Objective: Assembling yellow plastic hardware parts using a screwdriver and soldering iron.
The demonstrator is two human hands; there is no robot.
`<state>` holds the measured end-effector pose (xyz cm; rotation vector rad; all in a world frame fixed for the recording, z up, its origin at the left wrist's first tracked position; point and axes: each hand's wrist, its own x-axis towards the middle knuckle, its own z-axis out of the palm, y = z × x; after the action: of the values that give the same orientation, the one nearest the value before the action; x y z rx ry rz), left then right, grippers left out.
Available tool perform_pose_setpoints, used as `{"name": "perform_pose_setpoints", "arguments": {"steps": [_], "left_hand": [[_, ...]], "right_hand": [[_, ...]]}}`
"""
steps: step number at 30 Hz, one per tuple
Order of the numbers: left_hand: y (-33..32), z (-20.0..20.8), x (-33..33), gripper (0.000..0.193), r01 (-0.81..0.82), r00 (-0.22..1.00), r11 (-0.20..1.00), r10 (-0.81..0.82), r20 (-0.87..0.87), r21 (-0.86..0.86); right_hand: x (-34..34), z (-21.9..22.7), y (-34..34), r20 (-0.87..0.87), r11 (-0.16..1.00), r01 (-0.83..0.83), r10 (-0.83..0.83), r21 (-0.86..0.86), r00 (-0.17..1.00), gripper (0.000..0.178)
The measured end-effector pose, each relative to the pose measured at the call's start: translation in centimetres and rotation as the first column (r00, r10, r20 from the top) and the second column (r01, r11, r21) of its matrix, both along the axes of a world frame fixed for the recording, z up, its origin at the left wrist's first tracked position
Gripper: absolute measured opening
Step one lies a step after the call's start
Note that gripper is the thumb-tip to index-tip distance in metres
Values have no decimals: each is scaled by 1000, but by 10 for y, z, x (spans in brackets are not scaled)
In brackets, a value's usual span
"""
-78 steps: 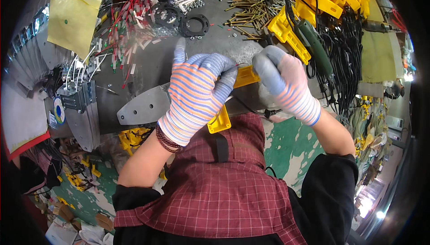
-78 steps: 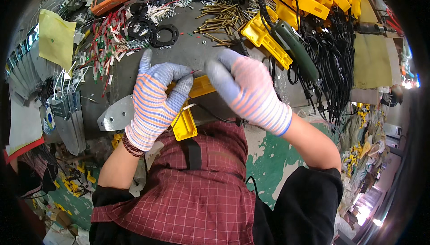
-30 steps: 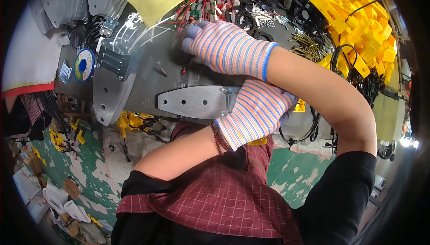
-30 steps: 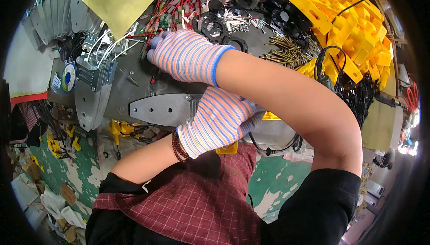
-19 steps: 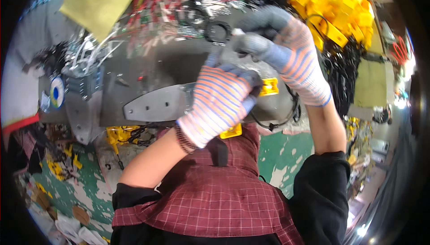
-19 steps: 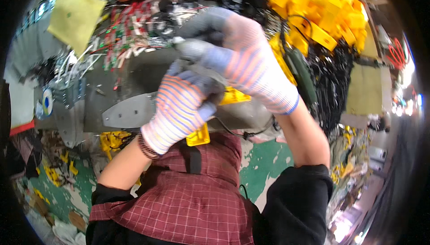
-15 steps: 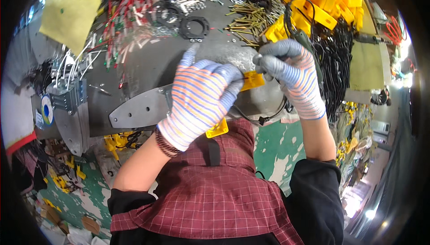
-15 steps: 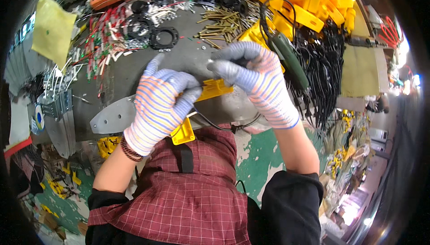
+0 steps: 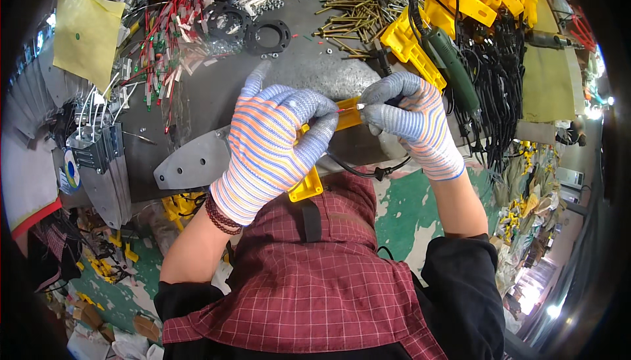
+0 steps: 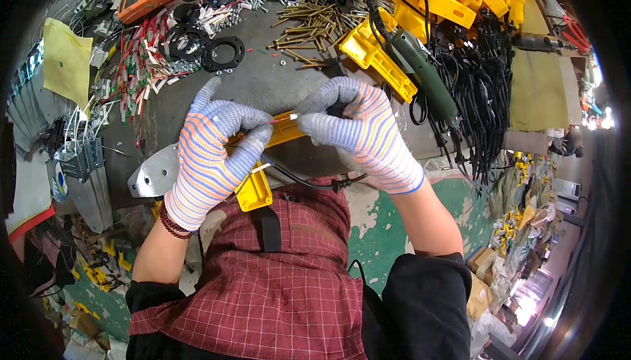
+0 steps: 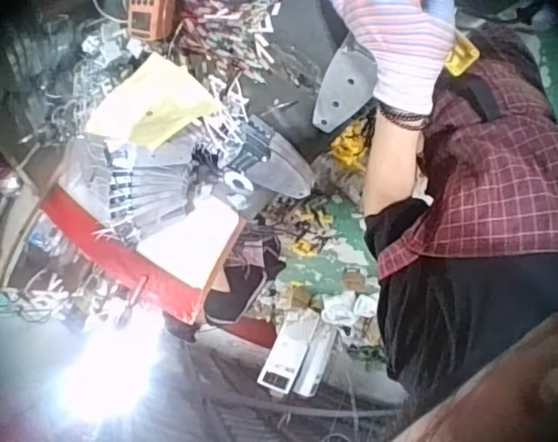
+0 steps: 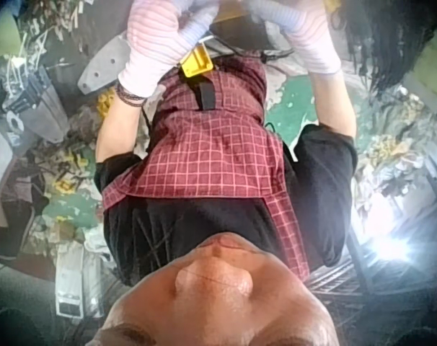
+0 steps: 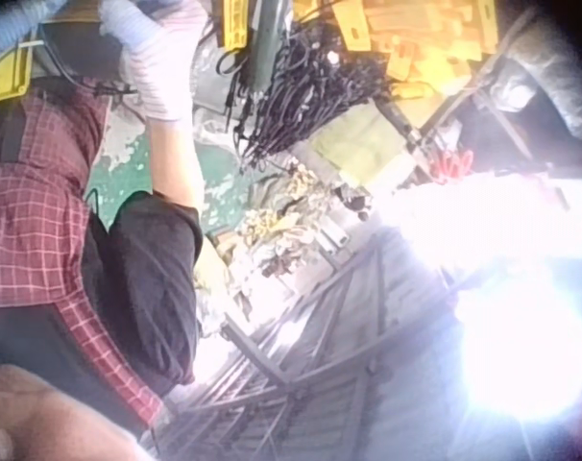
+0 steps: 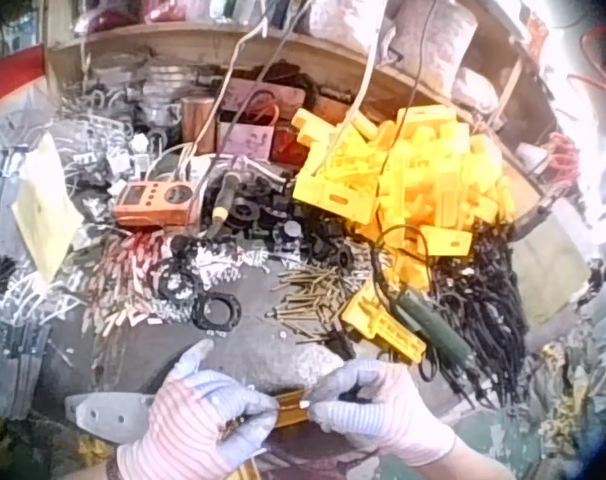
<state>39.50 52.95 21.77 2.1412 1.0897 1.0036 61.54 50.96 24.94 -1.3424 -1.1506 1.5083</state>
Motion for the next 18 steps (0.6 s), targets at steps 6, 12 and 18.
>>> {"name": "perform_pose_setpoints", "arguments": {"steps": [6, 12, 18], "left_hand": [[0, -1, 0, 8, -7, 1000, 1000, 7, -4, 5], [1, 2, 0, 9, 10, 997, 1000, -11, -74, -13], [2, -3, -1, 19, 11, 1000, 1000, -11, -17, 9]], "right_hand": [[-2, 2, 3, 18, 1000, -16, 16, 3, 1000, 13], [-8, 13, 5, 360, 980, -128, 65, 154, 931, 12], [-3, 19, 16, 459, 921, -343, 227, 187, 859, 11]]}}
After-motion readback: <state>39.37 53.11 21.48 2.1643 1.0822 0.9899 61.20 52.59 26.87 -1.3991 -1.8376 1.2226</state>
